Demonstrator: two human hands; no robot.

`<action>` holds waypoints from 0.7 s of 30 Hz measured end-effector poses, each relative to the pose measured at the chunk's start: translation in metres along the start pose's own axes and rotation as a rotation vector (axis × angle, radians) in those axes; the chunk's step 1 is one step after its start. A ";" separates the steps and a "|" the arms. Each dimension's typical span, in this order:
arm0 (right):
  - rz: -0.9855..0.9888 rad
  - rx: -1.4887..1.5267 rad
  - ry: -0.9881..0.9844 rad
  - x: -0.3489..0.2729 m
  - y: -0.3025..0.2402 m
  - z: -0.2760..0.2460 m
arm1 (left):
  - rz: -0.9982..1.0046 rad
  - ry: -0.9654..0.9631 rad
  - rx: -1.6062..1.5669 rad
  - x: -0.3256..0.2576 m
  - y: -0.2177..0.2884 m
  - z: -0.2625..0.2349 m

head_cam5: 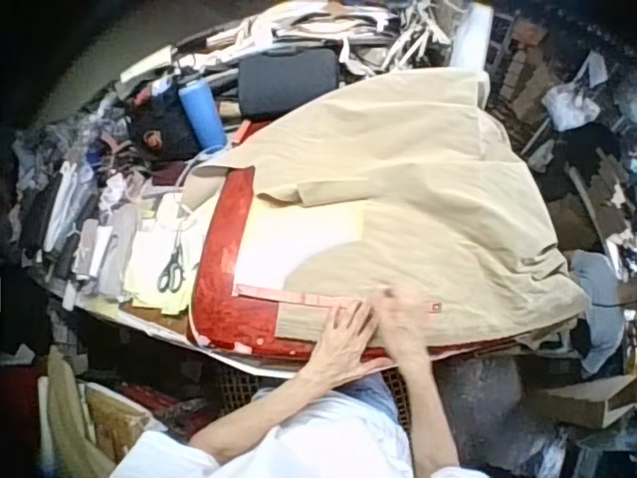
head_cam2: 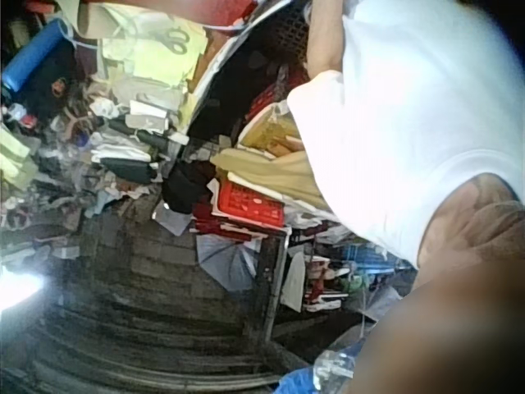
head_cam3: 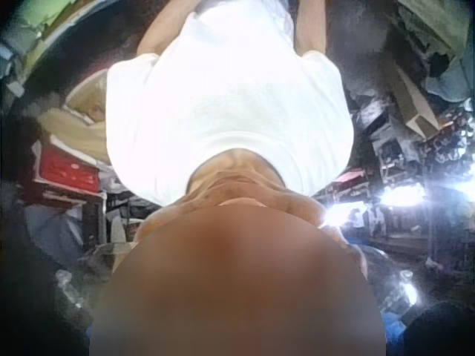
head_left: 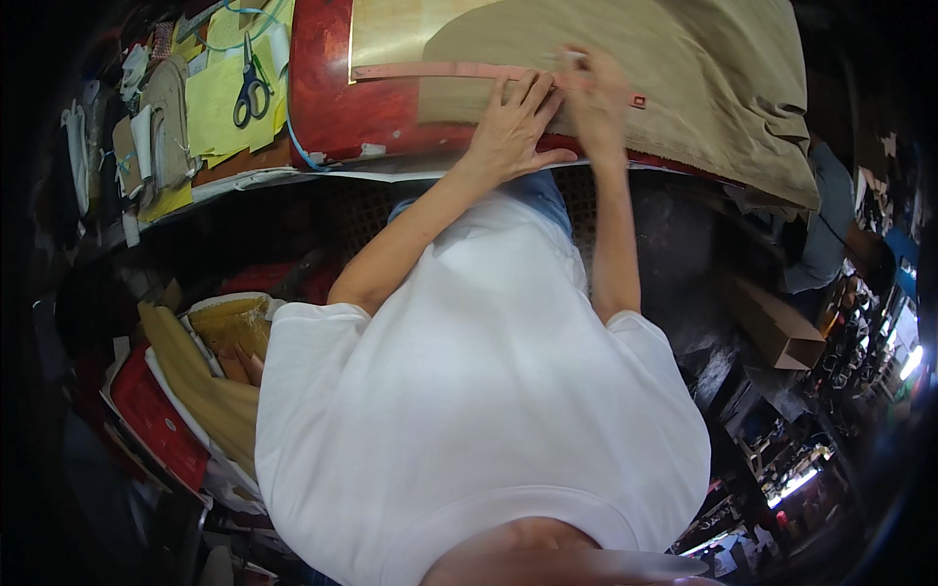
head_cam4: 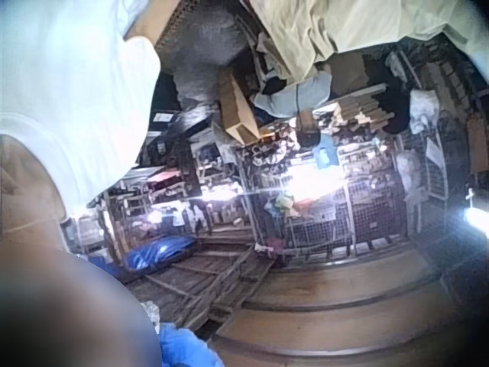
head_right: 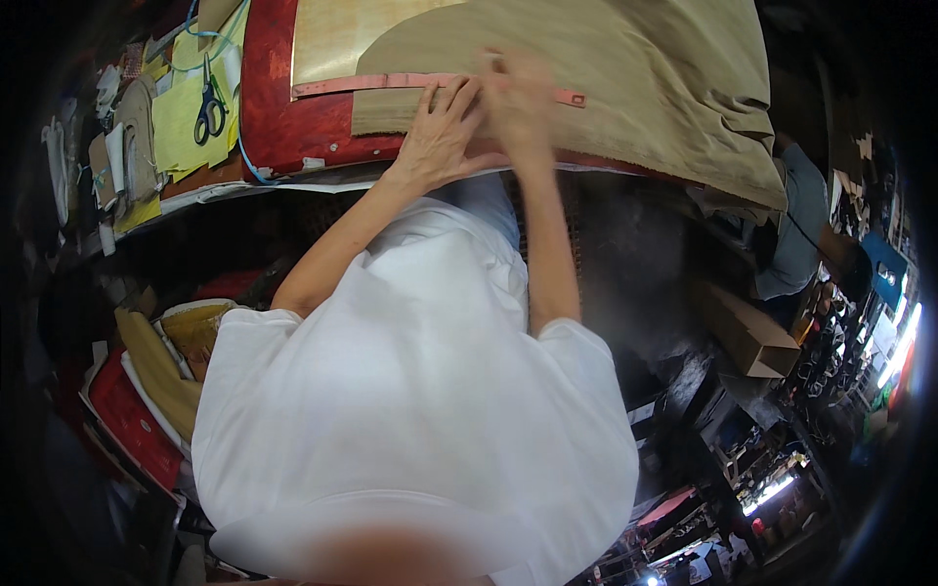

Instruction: The person measures and marks a piece of fabric using a measuring tape and pencil, then cuts the fabric with scissors. They repeat the process with a second piece of fabric, measuring, marking, and cutting it to size.

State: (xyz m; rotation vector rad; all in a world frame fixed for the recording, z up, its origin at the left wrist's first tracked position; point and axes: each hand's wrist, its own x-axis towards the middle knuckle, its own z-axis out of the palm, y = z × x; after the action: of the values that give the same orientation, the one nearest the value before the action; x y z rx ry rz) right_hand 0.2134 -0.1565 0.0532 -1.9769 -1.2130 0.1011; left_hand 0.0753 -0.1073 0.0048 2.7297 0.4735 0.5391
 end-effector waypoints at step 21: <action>0.396 0.058 0.134 -0.020 0.071 -0.070 | -0.015 -0.027 0.015 0.004 0.006 -0.005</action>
State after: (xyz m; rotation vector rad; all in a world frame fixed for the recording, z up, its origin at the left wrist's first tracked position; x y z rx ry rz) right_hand 0.2849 -0.2285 0.0474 -2.1124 -0.7146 0.1974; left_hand 0.0786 -0.1099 0.0128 2.7421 0.4926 0.4965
